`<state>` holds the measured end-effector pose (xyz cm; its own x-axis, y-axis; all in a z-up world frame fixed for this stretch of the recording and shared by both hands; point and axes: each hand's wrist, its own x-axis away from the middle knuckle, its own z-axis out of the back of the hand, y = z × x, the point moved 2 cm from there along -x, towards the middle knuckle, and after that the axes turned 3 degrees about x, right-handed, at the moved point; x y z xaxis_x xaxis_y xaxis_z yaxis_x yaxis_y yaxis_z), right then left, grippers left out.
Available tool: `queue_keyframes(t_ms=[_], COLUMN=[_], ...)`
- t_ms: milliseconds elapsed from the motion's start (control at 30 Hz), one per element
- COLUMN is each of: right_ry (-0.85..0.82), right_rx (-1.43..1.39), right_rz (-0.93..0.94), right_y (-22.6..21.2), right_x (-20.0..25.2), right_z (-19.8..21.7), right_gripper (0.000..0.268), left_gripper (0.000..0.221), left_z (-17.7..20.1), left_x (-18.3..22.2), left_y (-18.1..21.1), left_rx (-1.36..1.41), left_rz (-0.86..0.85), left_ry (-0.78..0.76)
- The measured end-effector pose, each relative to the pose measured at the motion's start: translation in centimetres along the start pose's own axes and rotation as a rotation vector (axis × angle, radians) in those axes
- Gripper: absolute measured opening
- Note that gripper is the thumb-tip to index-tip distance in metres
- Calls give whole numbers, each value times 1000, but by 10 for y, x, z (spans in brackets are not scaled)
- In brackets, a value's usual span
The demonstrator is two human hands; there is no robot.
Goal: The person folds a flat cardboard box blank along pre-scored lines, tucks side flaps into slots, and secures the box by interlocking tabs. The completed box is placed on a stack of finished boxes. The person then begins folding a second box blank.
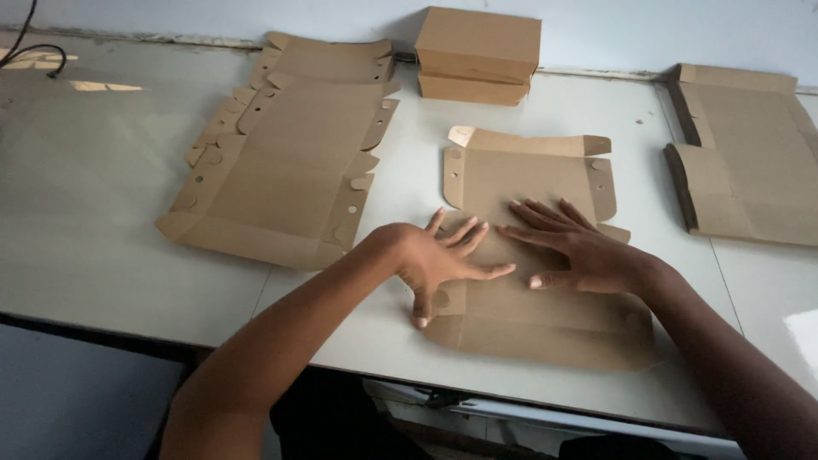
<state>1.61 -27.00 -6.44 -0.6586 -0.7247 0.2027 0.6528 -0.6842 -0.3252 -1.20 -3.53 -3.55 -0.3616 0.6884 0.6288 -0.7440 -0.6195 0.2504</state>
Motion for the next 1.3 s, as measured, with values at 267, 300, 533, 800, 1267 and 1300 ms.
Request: queue_keyframes(t_ms=[267, 300, 533, 800, 1267, 1300], right_ry=[31, 27, 52, 53, 28, 44], right_rx=[47, 51, 51, 14, 63, 78], right_rz=[6, 5, 43, 55, 30, 31], right_y=[2, 3, -3, 3, 0, -1], right_x=[1, 1, 4, 3, 2, 3], right_z=[-2, -4, 2, -2, -2, -2], right_gripper=[91, 92, 86, 90, 89, 90], left_gripper=[125, 120, 81, 36, 65, 40], left_z=[9, 11, 17, 16, -23, -24], left_x=[12, 15, 22, 12, 24, 29], left_y=[3, 6, -23, -17, 0, 4], left_rx=[117, 115, 346, 417, 272, 366], left_rz=[-45, -72, -202, -358, -194, -151], left_ry=[81, 79, 35, 41, 186, 311])
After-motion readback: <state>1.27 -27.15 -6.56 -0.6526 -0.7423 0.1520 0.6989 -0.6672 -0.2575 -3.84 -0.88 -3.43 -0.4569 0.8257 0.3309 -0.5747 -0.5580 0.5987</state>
